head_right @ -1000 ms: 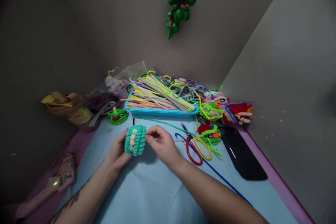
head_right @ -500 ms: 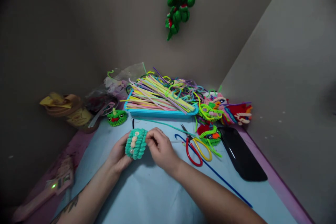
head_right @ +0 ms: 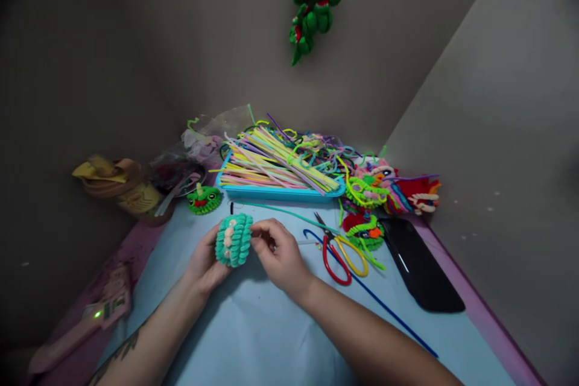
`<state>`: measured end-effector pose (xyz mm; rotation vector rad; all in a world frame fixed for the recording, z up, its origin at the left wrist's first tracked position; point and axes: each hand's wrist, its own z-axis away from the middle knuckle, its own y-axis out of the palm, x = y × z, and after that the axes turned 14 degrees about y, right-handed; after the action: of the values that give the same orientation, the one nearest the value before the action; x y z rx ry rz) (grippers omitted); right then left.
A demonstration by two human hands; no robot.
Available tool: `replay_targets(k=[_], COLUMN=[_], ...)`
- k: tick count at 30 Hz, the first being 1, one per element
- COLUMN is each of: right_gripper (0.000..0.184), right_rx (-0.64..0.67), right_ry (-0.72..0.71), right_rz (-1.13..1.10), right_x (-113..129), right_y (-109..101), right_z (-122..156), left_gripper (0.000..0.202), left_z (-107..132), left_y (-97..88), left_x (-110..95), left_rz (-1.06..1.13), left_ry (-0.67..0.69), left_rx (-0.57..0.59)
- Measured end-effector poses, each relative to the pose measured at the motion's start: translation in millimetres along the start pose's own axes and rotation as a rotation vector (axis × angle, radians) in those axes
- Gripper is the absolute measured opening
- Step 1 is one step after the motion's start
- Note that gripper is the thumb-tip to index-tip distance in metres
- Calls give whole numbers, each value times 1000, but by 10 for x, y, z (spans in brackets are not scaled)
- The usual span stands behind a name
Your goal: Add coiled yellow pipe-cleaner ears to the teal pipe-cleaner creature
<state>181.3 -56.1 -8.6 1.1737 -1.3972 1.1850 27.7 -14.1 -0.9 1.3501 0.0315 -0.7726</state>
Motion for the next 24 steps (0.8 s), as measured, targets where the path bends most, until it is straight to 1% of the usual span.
replay_targets(k=[2,3,5,8,13,18,22,24], right_gripper=[9,7,3,8,12,11,12,13], right_rx=[-10,-15,-20,-39,-43,-65,-81,-87], right_ry=[24,12,-49,-130,-191,-201,-158,-179], right_rz=[-24,-15,33,108,179,182,142,140], right_x=[-20,-22,-9,32,59,11,-10,-4], right_y=[9,11,8,1,7,7,5,9], right_z=[10,11,6,-4,12,5,12,27], left_gripper=[25,25,24,24,27,25,24,24], left_z=[-4,-6,-12,-11,-5,-19,-24,-26], left_y=[-6,-9,-13,0,15,-14,-11,-11], left_x=[-4,-2,9,35,62,55,33,20], left_rz=[-3,-2,0,-11,-31,-22,9,36], left_ry=[10,11,14,30,29,27,30,29], left_rx=[-5,-10,-22,-51,-110,-56,-44,-47])
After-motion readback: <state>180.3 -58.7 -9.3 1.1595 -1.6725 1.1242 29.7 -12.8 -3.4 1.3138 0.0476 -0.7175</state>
